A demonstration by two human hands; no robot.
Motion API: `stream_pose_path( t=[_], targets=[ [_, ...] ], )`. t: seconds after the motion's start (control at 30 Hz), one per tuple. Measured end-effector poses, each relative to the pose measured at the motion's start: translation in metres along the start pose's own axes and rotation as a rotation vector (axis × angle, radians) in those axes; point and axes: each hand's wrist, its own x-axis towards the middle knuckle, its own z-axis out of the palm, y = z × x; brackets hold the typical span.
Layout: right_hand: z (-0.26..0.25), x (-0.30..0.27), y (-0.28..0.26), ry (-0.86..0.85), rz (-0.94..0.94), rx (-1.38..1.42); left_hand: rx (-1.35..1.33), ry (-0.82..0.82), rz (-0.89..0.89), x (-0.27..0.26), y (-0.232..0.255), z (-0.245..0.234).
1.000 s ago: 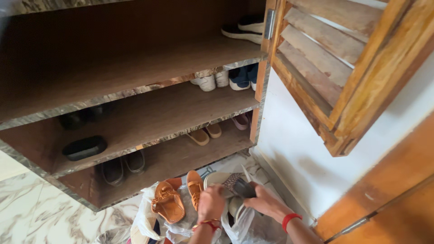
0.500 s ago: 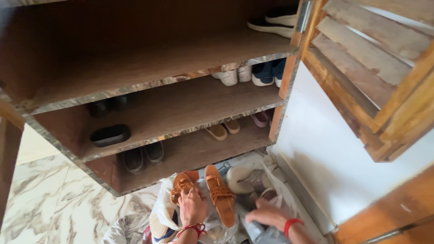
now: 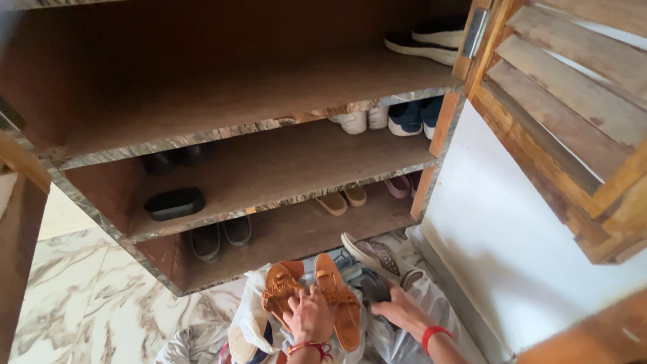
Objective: The person cleans the soles of several pairs of shoes using a black brush. They scrub the soles of black sneakers, brown sandals, and blue flip-flops, then place the cleaned shoes into a wooden shoe cabinet.
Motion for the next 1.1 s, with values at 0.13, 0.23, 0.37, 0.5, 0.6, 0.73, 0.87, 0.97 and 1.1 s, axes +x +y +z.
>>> stream_pose_path(
  t=[0.13,0.23,0.37,0.5,0.6,0.73,0.87,0.97,1.1],
  targets=[
    [-0.005,0.009,0.004,0.051,0.045,-0.119,0.037,0.002,0.012,0.008,-0.001,0.007],
    [-0.007,0.018,0.005,0.053,0.058,-0.162,0.068,0.023,0.074,0.016,-0.004,0.008],
    [-0.003,0.025,0.004,0.101,0.045,-0.183,-0.011,0.057,0.159,0.025,-0.005,0.014],
    [-0.002,0.022,0.002,0.047,0.038,0.341,-0.487,0.056,0.221,0.033,0.002,0.043],
    [-0.005,0.016,-0.001,-0.021,0.073,0.563,-0.543,0.009,0.214,0.04,0.01,0.073],
    [-0.005,0.008,-0.006,-0.067,0.061,0.539,-0.388,-0.068,0.264,0.046,0.007,0.093],
    [0.01,0.005,-0.009,-0.075,-0.02,0.357,-0.314,0.048,0.271,0.045,-0.008,0.071],
    [0.034,0.004,-0.011,0.112,-0.072,0.123,-0.176,0.185,0.129,0.032,-0.023,0.042],
    [0.064,0.003,-0.02,0.271,-0.222,-0.213,-0.011,0.138,-0.108,0.008,-0.035,0.015]
  ],
)
